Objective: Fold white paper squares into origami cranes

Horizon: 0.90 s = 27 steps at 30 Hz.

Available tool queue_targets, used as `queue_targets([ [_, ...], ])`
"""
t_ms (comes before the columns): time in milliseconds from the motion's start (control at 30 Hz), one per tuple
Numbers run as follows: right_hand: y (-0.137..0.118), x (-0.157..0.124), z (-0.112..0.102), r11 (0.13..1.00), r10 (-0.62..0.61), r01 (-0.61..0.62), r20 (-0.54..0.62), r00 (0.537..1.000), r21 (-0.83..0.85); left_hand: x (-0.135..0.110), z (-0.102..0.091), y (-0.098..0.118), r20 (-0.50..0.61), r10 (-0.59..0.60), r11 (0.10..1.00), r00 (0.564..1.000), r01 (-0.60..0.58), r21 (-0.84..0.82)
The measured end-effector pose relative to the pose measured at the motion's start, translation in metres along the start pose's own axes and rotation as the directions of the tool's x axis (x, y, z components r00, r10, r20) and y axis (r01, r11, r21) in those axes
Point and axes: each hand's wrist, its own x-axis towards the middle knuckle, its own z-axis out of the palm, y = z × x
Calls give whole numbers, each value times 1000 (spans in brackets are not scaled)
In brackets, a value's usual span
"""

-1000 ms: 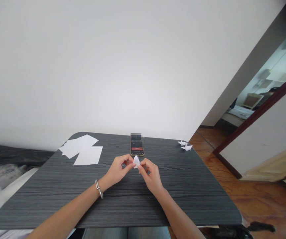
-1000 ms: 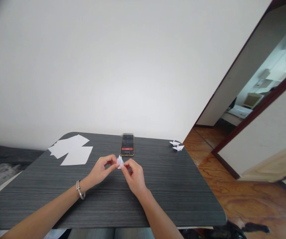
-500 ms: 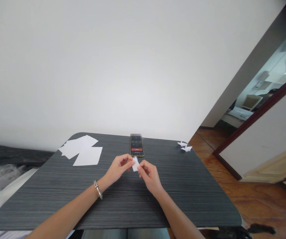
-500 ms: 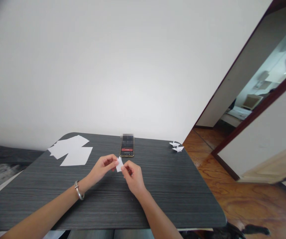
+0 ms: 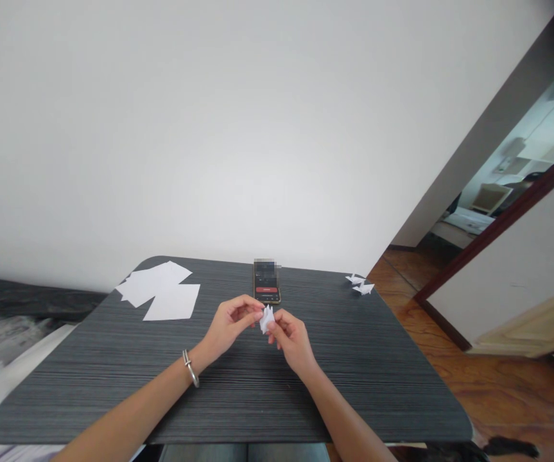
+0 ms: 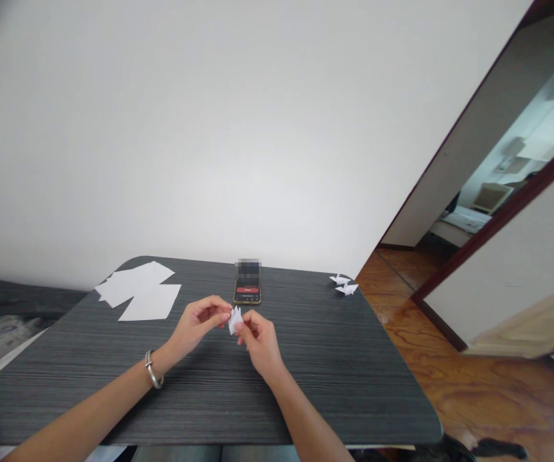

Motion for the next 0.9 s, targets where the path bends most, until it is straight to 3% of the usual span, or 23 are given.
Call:
queue_targets([
  [433, -5, -1, 1, 999, 47, -49, 82, 996, 25, 6, -12, 7, 194, -46, 996, 980, 59, -64],
  [900, -5, -1, 1, 999, 46, -48, 112, 993, 14, 4, -12, 7, 226, -81, 996, 971, 85, -8],
])
